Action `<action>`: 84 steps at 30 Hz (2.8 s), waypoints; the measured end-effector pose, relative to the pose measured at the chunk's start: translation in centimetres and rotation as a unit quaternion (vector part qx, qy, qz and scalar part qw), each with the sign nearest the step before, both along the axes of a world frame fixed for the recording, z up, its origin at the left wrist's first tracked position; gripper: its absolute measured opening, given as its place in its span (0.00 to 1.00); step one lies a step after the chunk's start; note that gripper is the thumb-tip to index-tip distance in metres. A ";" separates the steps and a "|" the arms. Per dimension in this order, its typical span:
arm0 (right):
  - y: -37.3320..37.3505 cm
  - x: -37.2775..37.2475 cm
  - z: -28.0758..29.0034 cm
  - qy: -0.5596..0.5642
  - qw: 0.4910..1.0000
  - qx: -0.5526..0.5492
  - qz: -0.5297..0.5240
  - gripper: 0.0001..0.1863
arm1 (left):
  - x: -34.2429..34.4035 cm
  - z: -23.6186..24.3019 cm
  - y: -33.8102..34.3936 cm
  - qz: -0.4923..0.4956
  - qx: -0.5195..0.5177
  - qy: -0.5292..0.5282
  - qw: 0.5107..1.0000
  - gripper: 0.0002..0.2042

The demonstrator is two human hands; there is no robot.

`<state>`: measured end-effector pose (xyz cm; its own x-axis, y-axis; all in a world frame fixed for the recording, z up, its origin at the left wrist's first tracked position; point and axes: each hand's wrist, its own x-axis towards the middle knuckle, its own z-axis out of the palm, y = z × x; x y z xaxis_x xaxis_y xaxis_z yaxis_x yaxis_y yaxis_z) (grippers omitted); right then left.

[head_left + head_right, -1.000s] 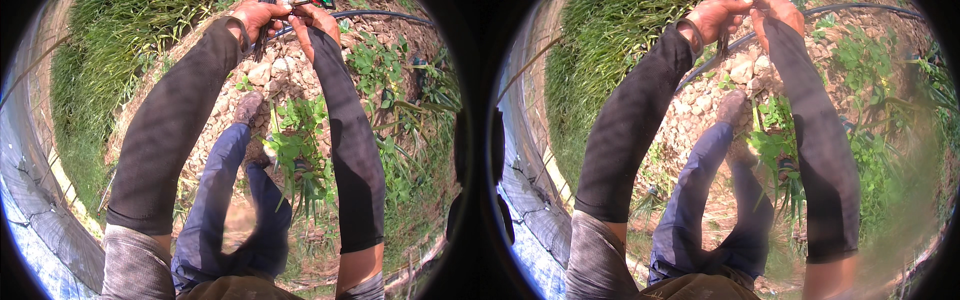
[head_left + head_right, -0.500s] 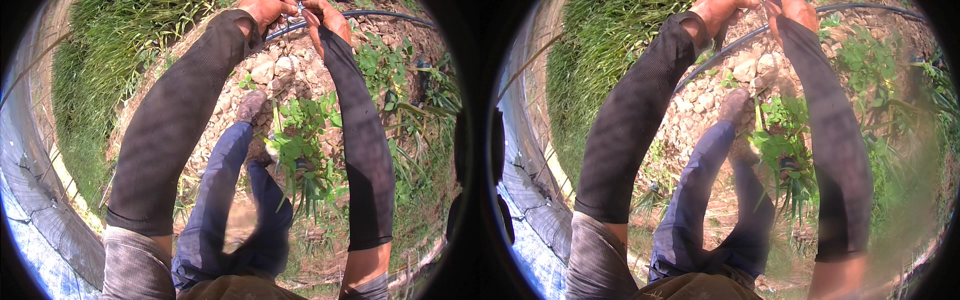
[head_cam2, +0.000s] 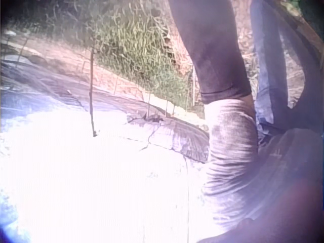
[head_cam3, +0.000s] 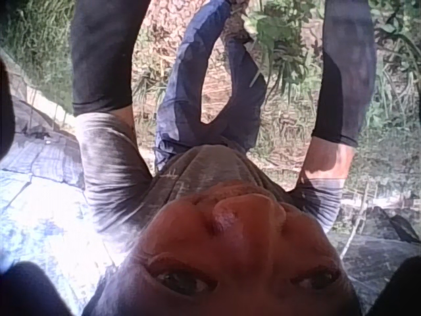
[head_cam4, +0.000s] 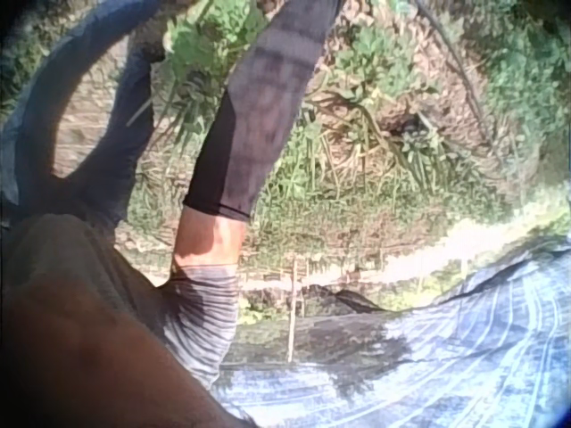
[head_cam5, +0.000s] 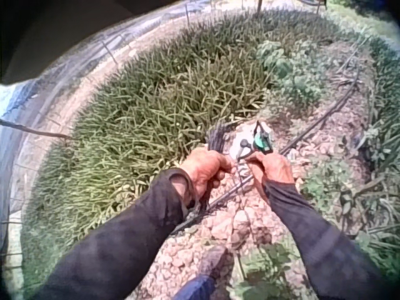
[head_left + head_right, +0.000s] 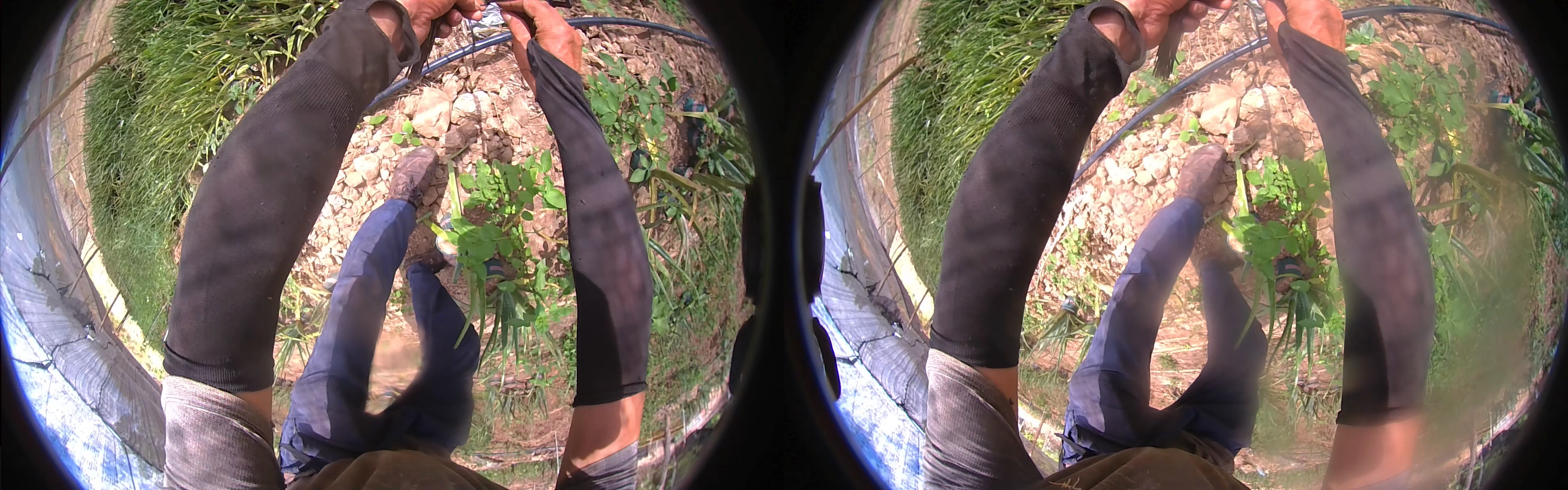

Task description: The person walks through a garden and repeatedly ties black zip ties around a black irrigation pipe and a white support stake at multiple locations. The person handles zip ties and the pipe by hand, moving between plants to secure the pipe in place.

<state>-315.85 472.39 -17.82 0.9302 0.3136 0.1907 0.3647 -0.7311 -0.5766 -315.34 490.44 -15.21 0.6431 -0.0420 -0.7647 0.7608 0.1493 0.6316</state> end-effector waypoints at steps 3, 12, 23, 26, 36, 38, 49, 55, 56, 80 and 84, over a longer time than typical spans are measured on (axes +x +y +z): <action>0.7 -0.4 -0.3 0.073 0.991 0.082 -0.082 0.04 | 0.3 -1.9 0.0 0.020 -0.114 0.038 0.993 0.04; 5.4 -2.1 -4.7 0.326 0.674 0.643 -0.159 0.07 | 0.3 -1.0 -0.5 0.055 -0.088 0.018 0.994 0.04; 2.5 -3.1 -4.0 0.176 0.870 0.445 -0.121 0.18 | -2.0 -2.2 -0.8 0.093 -0.201 0.043 0.974 0.06; 2.2 -3.6 -2.4 0.116 0.922 0.346 -0.130 0.19 | -2.6 -1.0 -2.0 0.181 -0.233 0.051 0.954 0.05; 2.5 -3.0 -1.4 -0.064 0.983 0.166 -0.046 0.14 | -4.9 -3.0 -2.4 0.207 -0.278 0.091 0.934 0.06; 2.6 -2.7 -1.8 -0.049 0.976 0.209 -0.044 0.13 | -4.9 -3.6 -2.6 0.236 -0.355 0.074 0.901 0.05; 2.4 -2.5 -4.1 0.190 0.828 0.513 -0.124 0.10 | -3.1 -3.5 -4.3 0.363 -0.103 -0.034 0.925 0.06; 0.6 -0.3 -5.6 0.299 0.766 0.567 -0.055 0.11 | -1.4 -3.5 -3.1 0.230 0.002 -0.150 0.962 0.05; 0.1 0.1 -6.1 0.318 0.754 0.573 -0.046 0.11 | -1.3 -3.4 -2.8 0.204 0.018 -0.156 0.966 0.06; -4.3 5.5 -7.3 0.471 0.766 0.436 0.024 0.19 | 0.7 -6.1 -2.9 0.154 -0.182 -0.046 0.970 0.09; -3.1 6.5 -7.2 0.457 0.810 0.355 0.094 0.14 | -0.5 -6.3 -1.8 0.213 -0.217 -0.017 0.953 0.09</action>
